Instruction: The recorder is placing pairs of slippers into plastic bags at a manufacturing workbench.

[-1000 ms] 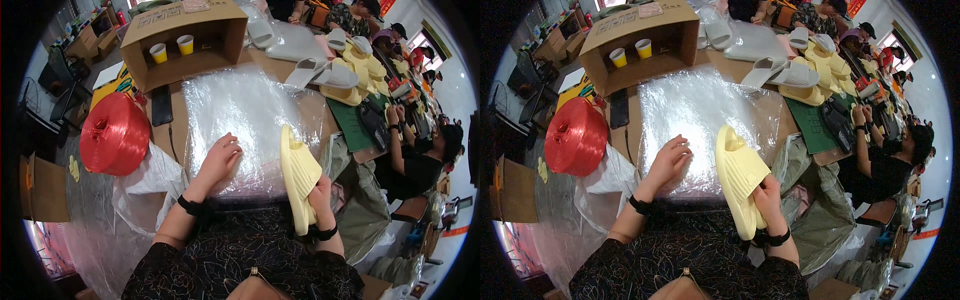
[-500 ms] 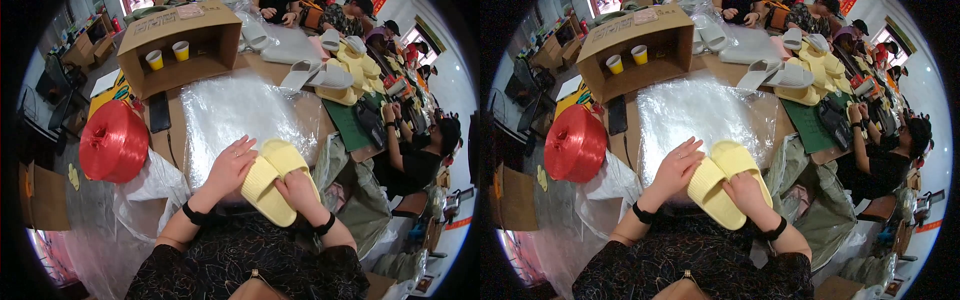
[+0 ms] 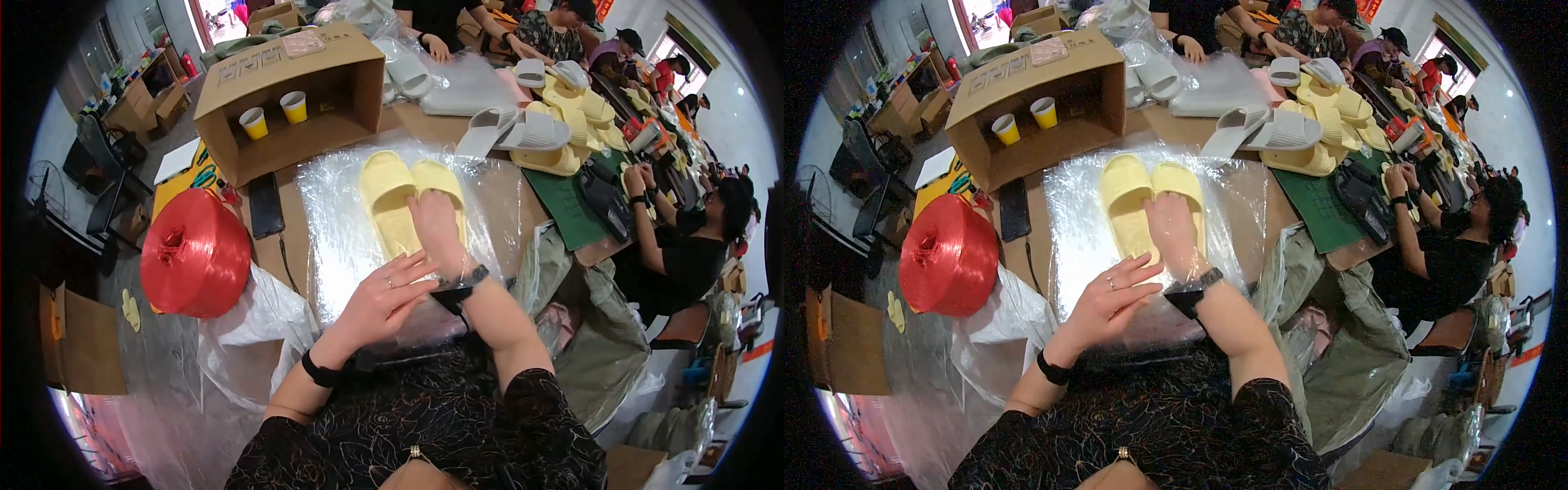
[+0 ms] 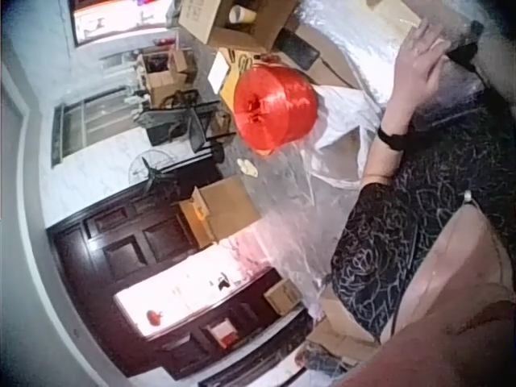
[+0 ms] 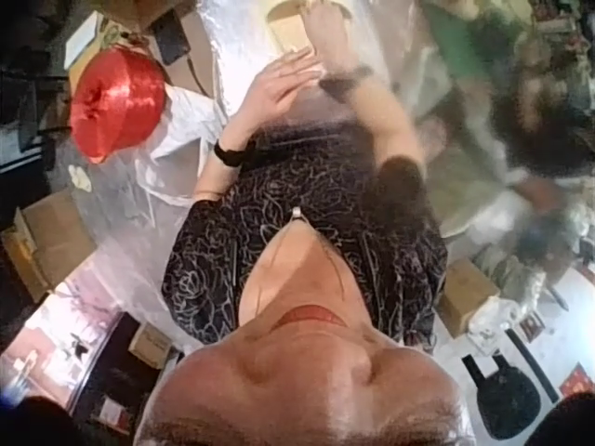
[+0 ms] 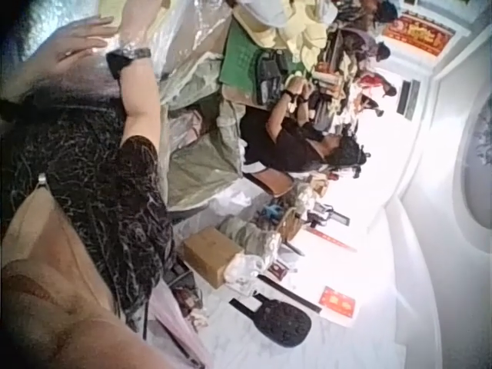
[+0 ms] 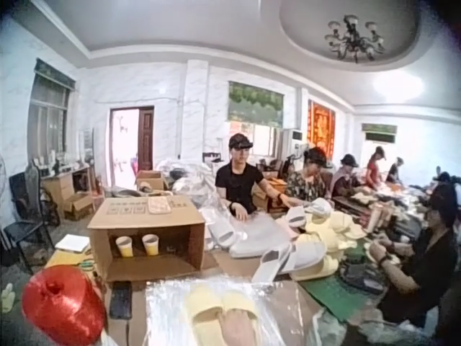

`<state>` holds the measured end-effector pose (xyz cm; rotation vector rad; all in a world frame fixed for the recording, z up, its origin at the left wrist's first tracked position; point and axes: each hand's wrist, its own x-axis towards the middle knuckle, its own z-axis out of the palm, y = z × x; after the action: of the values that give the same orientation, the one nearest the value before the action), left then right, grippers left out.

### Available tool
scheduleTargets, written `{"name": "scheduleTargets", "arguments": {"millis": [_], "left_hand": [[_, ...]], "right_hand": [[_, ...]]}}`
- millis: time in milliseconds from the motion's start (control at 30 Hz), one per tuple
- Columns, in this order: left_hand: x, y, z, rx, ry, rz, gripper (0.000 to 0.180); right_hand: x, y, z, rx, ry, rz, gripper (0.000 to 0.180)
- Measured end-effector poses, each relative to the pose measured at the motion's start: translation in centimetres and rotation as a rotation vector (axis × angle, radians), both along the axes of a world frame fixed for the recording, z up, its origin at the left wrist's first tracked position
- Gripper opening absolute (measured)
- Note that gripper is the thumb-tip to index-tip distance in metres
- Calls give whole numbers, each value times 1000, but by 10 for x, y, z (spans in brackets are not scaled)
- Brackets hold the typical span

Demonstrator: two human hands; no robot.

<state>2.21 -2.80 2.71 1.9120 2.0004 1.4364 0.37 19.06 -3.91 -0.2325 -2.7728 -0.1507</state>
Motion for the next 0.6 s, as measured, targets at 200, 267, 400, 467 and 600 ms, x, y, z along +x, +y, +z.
{"name": "scheduleTargets", "arguments": {"millis": [200, 267, 400, 467, 600], "left_hand": [[-16, -16, -22, -200, -60, 55, 34], [-21, -25, -33, -136, -149, 78, 37], [-32, -31, -42, -34, -114, 348, 43], [-41, -34, -54, -8, -158, 377, 47], [-49, -35, -53, 69, -281, 344, 58]], "right_hand": [[15, -2, -17, -523, 185, -79, 47], [53, -16, -27, -949, 421, 131, 60], [146, -40, 28, -704, 21, 215, 57], [166, -41, 77, -785, -157, 352, 51], [169, -40, 130, -1102, -4, 119, 20]]}}
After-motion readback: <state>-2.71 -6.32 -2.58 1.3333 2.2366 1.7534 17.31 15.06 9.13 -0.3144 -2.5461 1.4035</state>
